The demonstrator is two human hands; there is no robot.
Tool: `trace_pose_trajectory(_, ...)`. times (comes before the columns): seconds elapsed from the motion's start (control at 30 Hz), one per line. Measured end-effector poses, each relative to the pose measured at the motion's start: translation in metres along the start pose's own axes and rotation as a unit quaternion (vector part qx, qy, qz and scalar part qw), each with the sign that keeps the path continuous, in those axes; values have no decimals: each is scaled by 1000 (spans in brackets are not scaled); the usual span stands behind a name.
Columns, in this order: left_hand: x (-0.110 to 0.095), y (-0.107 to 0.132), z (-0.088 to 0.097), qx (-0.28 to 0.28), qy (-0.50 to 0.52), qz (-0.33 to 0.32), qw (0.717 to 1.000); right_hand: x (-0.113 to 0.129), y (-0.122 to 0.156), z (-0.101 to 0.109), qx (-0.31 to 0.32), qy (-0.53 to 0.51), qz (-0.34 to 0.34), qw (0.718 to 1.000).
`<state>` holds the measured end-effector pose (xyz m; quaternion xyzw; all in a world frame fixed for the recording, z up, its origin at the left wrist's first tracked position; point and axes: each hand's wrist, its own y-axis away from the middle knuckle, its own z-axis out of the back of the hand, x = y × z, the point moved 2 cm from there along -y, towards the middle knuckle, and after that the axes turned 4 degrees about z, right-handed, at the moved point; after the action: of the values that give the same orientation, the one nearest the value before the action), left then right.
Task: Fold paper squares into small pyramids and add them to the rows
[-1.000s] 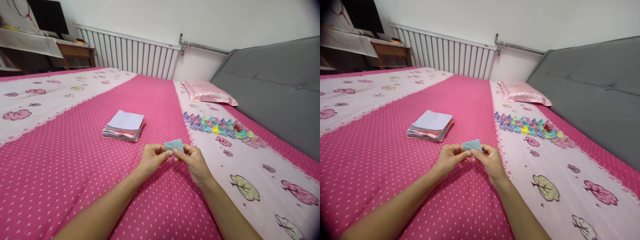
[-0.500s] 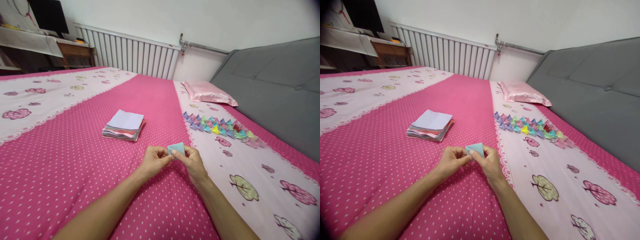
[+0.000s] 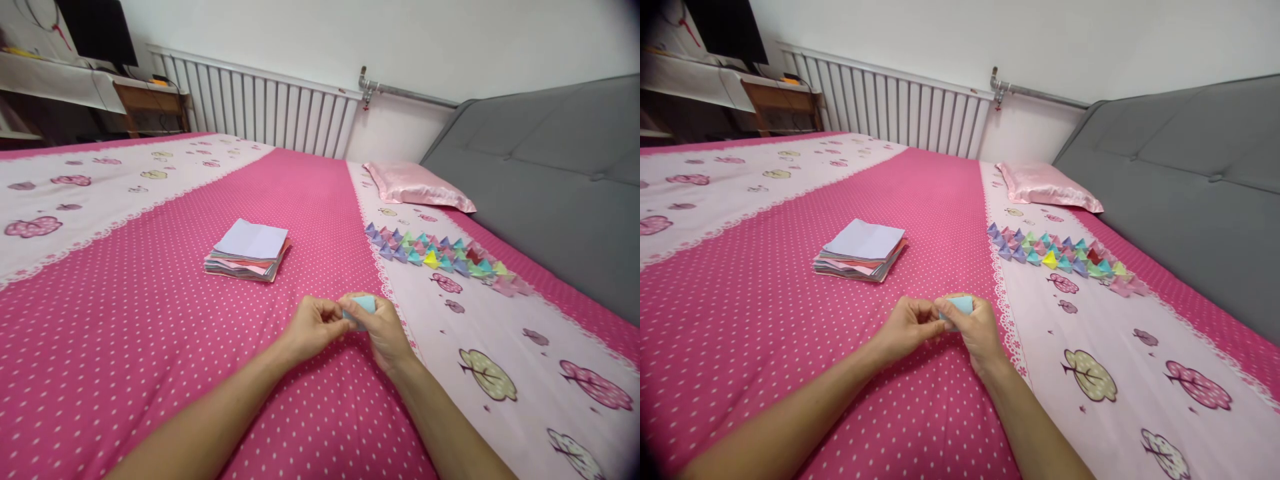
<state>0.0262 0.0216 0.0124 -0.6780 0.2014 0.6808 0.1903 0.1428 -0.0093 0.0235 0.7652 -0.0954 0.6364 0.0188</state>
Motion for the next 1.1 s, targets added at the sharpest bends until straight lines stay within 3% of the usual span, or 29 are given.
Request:
trace_pose_trajectory(0.23,-5,-3,12,-75,101,9,992,4,-5,7,14,6,18,1000)
trace_pose_trajectory(0.53,-10,1,9,-61,95,29,993,5,-4,7,2,55,42,998)
trace_pose_trajectory(0.73,-7,-1,12,-88,76,14,993,7,-4,7,3,68,63,996)
trace_pose_trajectory(0.87,-8,-2,14,-137,87,-16,987,9,-5,7,-5,121,130,984)
trace_pose_trajectory(1.1,-10,-1,12,-112,134,-52,983,11,-3,10,-53,242,282,927)
